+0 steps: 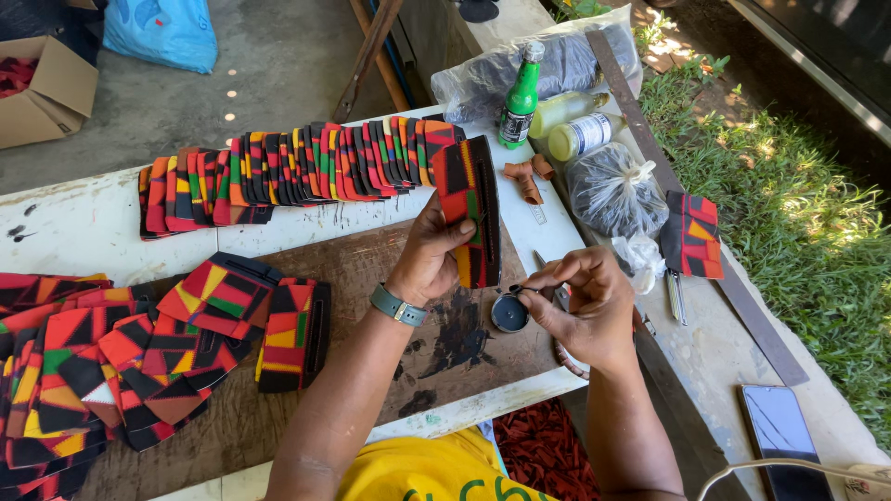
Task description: The person paints the edges of small patterned pouches using a small brush dipped in dark paint. They handle each pouch one at a time, apply paint along the edges, and place the finished pouches into a growing stack on the table.
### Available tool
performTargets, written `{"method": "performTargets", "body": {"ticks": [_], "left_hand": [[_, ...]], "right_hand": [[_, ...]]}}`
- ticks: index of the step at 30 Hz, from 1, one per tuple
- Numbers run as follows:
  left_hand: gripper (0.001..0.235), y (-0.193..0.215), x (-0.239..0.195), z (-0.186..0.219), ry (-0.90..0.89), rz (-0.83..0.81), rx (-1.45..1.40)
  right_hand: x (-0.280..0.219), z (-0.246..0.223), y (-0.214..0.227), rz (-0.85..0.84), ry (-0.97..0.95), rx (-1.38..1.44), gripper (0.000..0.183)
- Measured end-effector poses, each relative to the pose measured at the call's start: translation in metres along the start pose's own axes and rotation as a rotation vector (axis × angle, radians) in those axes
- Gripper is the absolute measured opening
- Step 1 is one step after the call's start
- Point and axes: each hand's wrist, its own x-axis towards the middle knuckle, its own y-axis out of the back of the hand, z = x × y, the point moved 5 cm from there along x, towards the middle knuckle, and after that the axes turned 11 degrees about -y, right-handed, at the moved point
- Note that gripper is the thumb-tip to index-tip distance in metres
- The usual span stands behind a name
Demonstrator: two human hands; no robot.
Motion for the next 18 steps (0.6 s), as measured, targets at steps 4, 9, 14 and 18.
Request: {"method": "performTargets", "body": {"ticks": [4,9,14,18], "left_hand": [[0.044,-0.005,-0.004,-0.002,0.021,-0.018,-0.035],[0.046,-0.011,-0.007,0.001,0.032,-0.012,-0.007],[0.047,-0.015,-0.008,0.002,0.032,-0.024,-0.021],[0.049,-0.013,-0.010,0.000,0.043,-0.031,-0.027]], "right_hand": [[0.000,-0.003,-0.010,0.024,-0.012,-0.013,0.042],[0.005,-0.007,-0.012,0.056,0.044,-0.127,0.040],[0.001,-0.006,-0.012,0.045,0.035,-0.097,0.040],[-0.004,-0.003,-0.014,0.032,0.005,-0.046,0.041]]}}
